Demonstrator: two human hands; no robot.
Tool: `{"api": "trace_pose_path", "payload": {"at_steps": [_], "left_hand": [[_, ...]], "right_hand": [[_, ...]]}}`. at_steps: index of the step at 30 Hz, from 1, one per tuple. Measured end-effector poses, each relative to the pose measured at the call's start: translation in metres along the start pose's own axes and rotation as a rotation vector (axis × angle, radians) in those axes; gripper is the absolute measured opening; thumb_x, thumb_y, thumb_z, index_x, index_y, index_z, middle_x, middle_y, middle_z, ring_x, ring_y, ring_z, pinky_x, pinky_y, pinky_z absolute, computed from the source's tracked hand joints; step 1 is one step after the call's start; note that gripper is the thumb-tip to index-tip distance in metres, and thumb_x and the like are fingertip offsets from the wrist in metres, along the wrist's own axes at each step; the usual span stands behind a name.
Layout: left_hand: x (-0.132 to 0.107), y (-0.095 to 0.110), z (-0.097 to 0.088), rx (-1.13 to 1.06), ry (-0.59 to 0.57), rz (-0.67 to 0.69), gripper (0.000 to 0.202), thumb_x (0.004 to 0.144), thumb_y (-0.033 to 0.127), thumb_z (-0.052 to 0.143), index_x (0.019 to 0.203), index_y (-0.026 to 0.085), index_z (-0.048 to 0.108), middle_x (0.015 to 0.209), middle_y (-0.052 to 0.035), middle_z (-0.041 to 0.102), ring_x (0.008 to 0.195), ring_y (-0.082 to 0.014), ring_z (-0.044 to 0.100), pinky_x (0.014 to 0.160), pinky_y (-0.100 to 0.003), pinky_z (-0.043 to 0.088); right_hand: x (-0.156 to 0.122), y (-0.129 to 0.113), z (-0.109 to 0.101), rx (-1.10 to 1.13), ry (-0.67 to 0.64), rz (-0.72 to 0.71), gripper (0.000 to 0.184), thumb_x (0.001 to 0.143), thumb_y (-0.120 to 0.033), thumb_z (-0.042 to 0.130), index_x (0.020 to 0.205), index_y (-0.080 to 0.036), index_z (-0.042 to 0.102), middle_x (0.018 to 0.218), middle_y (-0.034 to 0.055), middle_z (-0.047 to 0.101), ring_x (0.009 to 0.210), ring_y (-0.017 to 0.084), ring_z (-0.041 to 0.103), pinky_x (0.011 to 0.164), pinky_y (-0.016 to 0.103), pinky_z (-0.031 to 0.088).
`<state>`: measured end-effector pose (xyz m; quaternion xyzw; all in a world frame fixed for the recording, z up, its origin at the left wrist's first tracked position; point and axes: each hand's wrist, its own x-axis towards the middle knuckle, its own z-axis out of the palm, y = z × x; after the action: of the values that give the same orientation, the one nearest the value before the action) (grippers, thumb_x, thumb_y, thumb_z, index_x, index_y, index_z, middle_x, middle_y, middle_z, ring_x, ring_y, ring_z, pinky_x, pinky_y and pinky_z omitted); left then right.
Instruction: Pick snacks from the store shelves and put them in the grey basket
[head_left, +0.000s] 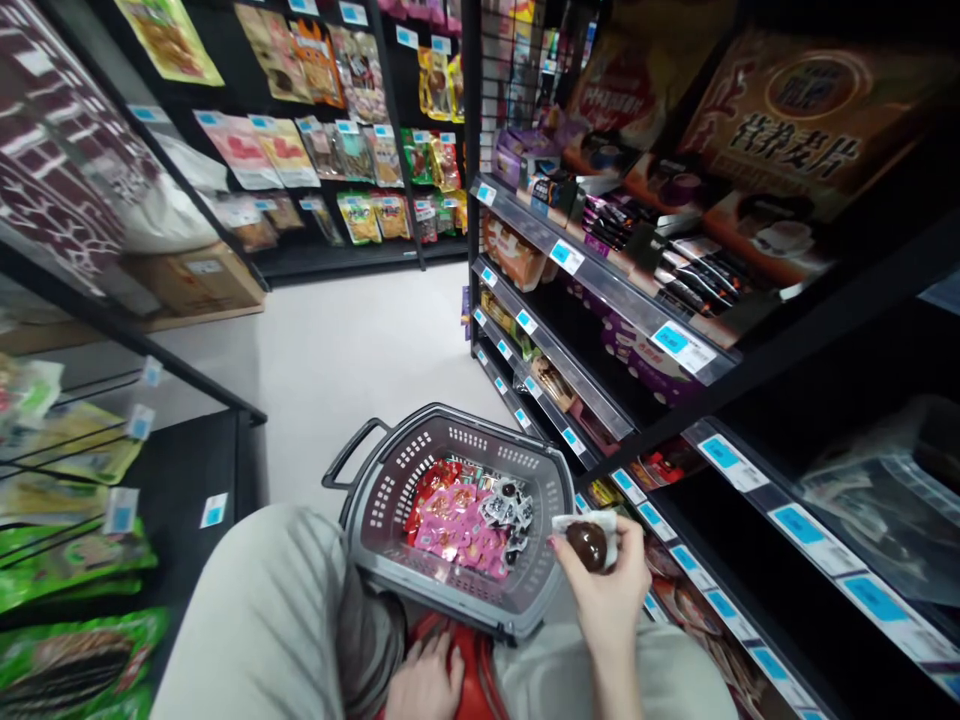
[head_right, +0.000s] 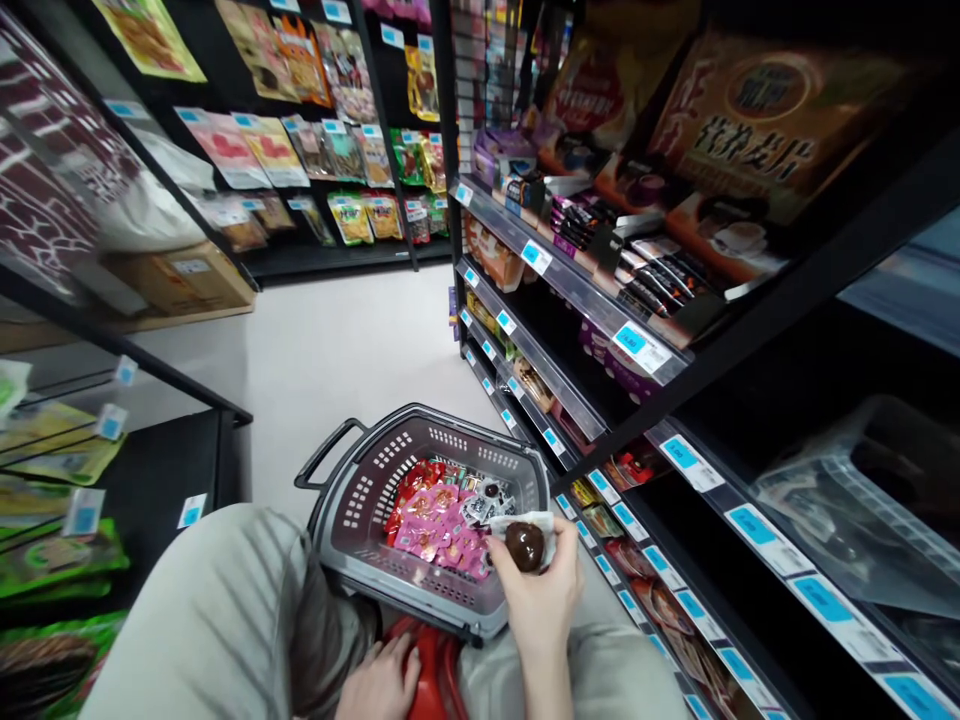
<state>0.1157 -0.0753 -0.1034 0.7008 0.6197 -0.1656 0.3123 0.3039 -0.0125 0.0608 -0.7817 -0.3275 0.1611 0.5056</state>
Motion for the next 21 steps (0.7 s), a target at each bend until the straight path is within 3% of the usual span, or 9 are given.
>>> {"api": "trace_pose_path", "payload": {"at_steps": [3, 6, 8, 10, 13, 16, 19, 21], "left_hand": [[0.000, 0.000, -0.001, 0.009, -0.010, -0.003, 0.046, 0.083, 0.030, 0.024, 0.114, 0.013, 0.054, 0.117, -0.0068, 0.056, 0.110, -0.0231, 0.047, 0.094, -0.033, 0.035], [0.000, 0.000, -0.001, 0.015, -0.006, 0.006, 0.046, 0.083, 0.030, 0.024, 0.113, 0.014, 0.055, 0.116, -0.0070, 0.057, 0.108, -0.0229, 0.048, 0.092, -0.034, 0.037], [0.000, 0.000, 0.000, 0.013, 0.006, 0.011, 0.046, 0.083, 0.030, 0.023, 0.112, 0.014, 0.055, 0.115, -0.0070, 0.058, 0.107, -0.0227, 0.049, 0.091, -0.033, 0.037], [0.000, -0.001, 0.001, 0.005, 0.018, 0.013, 0.045, 0.084, 0.030, 0.024, 0.112, 0.014, 0.055, 0.114, -0.0066, 0.058, 0.108, -0.0222, 0.048, 0.092, -0.033, 0.036], [0.000, -0.002, 0.004, -0.008, 0.030, 0.016, 0.044, 0.084, 0.030, 0.024, 0.110, 0.015, 0.056, 0.114, -0.0060, 0.058, 0.108, -0.0221, 0.048, 0.093, -0.032, 0.035], [0.000, -0.003, 0.006, -0.007, 0.042, 0.018, 0.044, 0.083, 0.031, 0.024, 0.109, 0.015, 0.056, 0.112, -0.0057, 0.059, 0.106, -0.0228, 0.049, 0.092, -0.033, 0.036], [0.000, -0.002, 0.005, 0.000, 0.049, 0.019, 0.044, 0.084, 0.030, 0.024, 0.108, 0.014, 0.057, 0.112, -0.0056, 0.059, 0.105, -0.0231, 0.049, 0.092, -0.033, 0.036], [-0.001, -0.001, 0.004, 0.003, 0.041, 0.017, 0.044, 0.083, 0.030, 0.024, 0.108, 0.014, 0.057, 0.111, -0.0058, 0.060, 0.105, -0.0232, 0.049, 0.092, -0.033, 0.036]], "right_hand": [[0.007, 0.005, -0.005, 0.429, -0.205, 0.086, 0.048, 0.054, -0.048, 0.069, 0.088, -0.019, 0.050, 0.072, 0.0015, 0.052, 0.056, 0.012, 0.047, 0.051, 0.025, 0.039], [0.011, 0.013, -0.010, 0.980, -0.543, 0.324, 0.050, 0.068, -0.061, 0.049, 0.091, -0.016, 0.055, 0.061, -0.0015, 0.044, 0.038, 0.003, 0.024, 0.035, 0.018, 0.023], [0.011, 0.019, -0.011, 1.222, -0.622, 0.460, 0.041, 0.074, -0.053, 0.047, 0.088, -0.016, 0.056, 0.053, -0.0062, 0.033, 0.036, 0.001, 0.008, 0.031, 0.015, 0.009], [0.009, 0.024, -0.012, 1.370, -0.611, 0.511, 0.028, 0.074, -0.041, 0.052, 0.086, -0.016, 0.055, 0.049, -0.0092, 0.025, 0.036, 0.001, 0.001, 0.030, 0.014, 0.001], [0.007, 0.024, -0.011, 1.467, -0.609, 0.555, 0.022, 0.072, -0.035, 0.055, 0.083, -0.016, 0.054, 0.048, -0.0100, 0.020, 0.037, 0.002, 0.002, 0.031, 0.014, 0.003], [0.008, 0.017, -0.009, 1.445, -0.597, 0.585, 0.024, 0.071, -0.037, 0.057, 0.082, -0.016, 0.052, 0.052, -0.0089, 0.022, 0.039, 0.002, 0.006, 0.034, 0.014, 0.012], [0.012, 0.014, -0.005, 1.292, -0.517, 0.560, 0.036, 0.069, -0.048, 0.056, 0.088, -0.017, 0.051, 0.061, -0.0054, 0.032, 0.042, 0.002, 0.019, 0.039, 0.016, 0.021], [0.014, 0.016, -0.002, 1.075, -0.392, 0.483, 0.041, 0.065, -0.049, 0.061, 0.091, -0.020, 0.048, 0.069, -0.0025, 0.041, 0.048, 0.005, 0.033, 0.043, 0.018, 0.028]]}}
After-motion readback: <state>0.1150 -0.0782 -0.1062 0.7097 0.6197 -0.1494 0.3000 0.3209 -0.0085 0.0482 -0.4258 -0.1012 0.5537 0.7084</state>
